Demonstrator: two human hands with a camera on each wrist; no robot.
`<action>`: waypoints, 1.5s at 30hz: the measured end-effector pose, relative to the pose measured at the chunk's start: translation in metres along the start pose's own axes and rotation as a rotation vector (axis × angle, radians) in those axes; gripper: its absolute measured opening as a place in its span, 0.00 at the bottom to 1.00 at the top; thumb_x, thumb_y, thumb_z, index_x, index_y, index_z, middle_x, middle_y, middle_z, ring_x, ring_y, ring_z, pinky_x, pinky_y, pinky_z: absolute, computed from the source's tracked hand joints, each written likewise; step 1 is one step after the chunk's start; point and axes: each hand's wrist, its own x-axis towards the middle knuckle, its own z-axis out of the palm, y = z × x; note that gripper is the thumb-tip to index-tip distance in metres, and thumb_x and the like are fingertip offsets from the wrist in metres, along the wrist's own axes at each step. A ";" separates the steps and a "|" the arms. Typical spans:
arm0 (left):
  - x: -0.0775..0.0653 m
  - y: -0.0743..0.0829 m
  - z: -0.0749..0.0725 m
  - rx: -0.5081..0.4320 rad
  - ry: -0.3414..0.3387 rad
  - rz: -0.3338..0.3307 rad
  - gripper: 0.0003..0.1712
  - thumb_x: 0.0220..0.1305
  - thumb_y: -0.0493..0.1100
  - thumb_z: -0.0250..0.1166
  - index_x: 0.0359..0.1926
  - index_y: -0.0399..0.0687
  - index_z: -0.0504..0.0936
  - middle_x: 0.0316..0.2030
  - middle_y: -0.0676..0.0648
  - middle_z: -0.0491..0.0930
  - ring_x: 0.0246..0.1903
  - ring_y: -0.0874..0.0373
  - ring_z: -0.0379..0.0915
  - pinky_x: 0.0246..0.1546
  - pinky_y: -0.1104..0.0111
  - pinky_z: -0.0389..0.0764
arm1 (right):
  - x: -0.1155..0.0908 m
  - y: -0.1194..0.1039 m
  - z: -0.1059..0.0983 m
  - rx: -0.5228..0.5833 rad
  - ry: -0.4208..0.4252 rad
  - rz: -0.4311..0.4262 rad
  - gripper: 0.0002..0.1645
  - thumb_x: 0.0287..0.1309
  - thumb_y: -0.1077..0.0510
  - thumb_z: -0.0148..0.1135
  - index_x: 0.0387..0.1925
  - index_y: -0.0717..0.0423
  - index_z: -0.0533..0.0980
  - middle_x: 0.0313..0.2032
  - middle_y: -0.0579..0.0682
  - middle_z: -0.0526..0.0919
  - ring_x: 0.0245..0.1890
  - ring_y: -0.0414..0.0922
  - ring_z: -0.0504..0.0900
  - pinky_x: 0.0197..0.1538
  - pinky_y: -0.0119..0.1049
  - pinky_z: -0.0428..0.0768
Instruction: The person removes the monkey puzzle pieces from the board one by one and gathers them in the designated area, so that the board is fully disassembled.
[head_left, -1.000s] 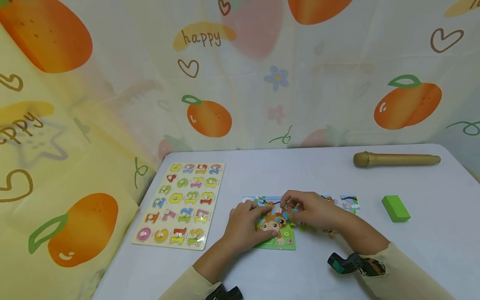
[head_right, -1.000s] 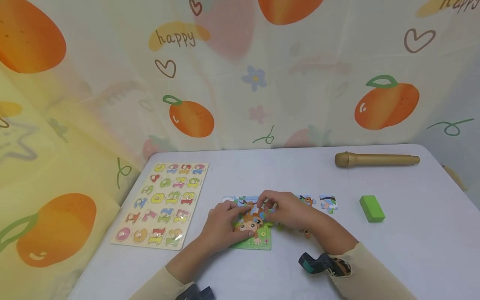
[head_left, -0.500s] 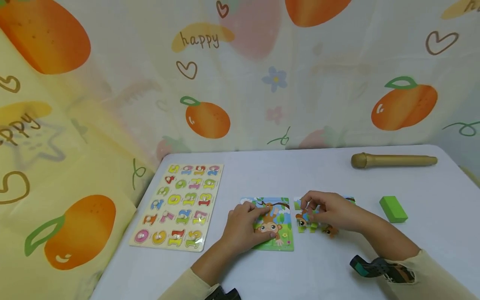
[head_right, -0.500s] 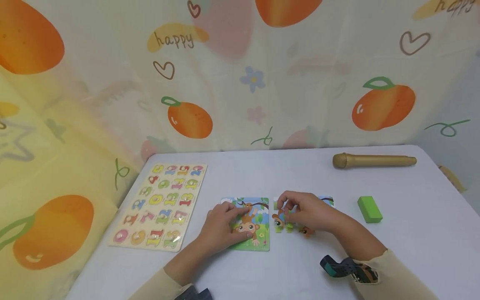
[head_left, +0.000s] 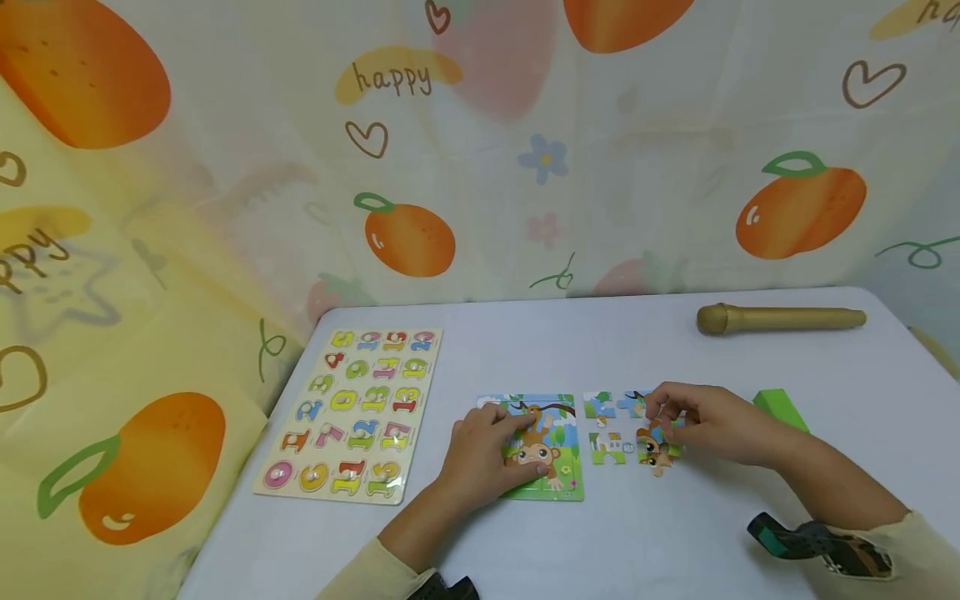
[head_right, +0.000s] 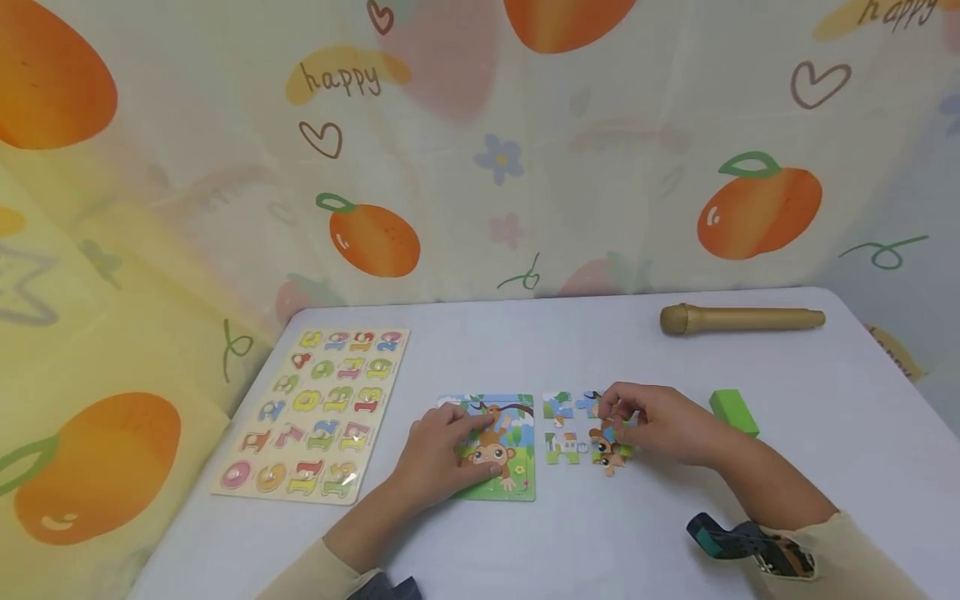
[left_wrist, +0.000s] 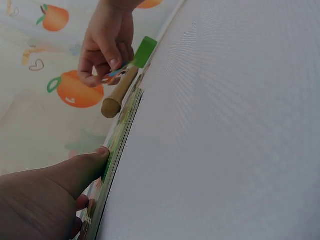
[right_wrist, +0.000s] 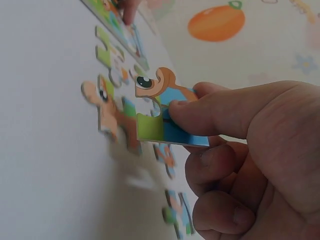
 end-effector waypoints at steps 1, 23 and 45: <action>0.000 0.000 0.000 -0.003 0.001 0.002 0.44 0.54 0.73 0.78 0.70 0.67 0.82 0.46 0.56 0.74 0.44 0.59 0.65 0.46 0.61 0.64 | -0.002 0.003 -0.002 -0.001 0.003 0.004 0.13 0.67 0.64 0.68 0.48 0.46 0.80 0.39 0.49 0.81 0.27 0.42 0.77 0.36 0.34 0.76; 0.000 0.001 -0.003 0.022 -0.021 -0.017 0.43 0.56 0.72 0.77 0.71 0.66 0.82 0.44 0.56 0.71 0.43 0.59 0.63 0.46 0.61 0.65 | -0.029 0.033 -0.015 -0.108 -0.014 0.026 0.13 0.68 0.64 0.69 0.46 0.45 0.77 0.37 0.45 0.82 0.25 0.38 0.74 0.32 0.33 0.74; -0.001 0.001 -0.003 0.010 -0.009 0.004 0.44 0.55 0.73 0.77 0.71 0.67 0.81 0.45 0.57 0.70 0.43 0.60 0.63 0.46 0.62 0.64 | -0.034 0.043 0.002 -0.225 0.161 -0.026 0.16 0.62 0.69 0.72 0.45 0.46 0.83 0.45 0.43 0.82 0.26 0.34 0.71 0.32 0.33 0.75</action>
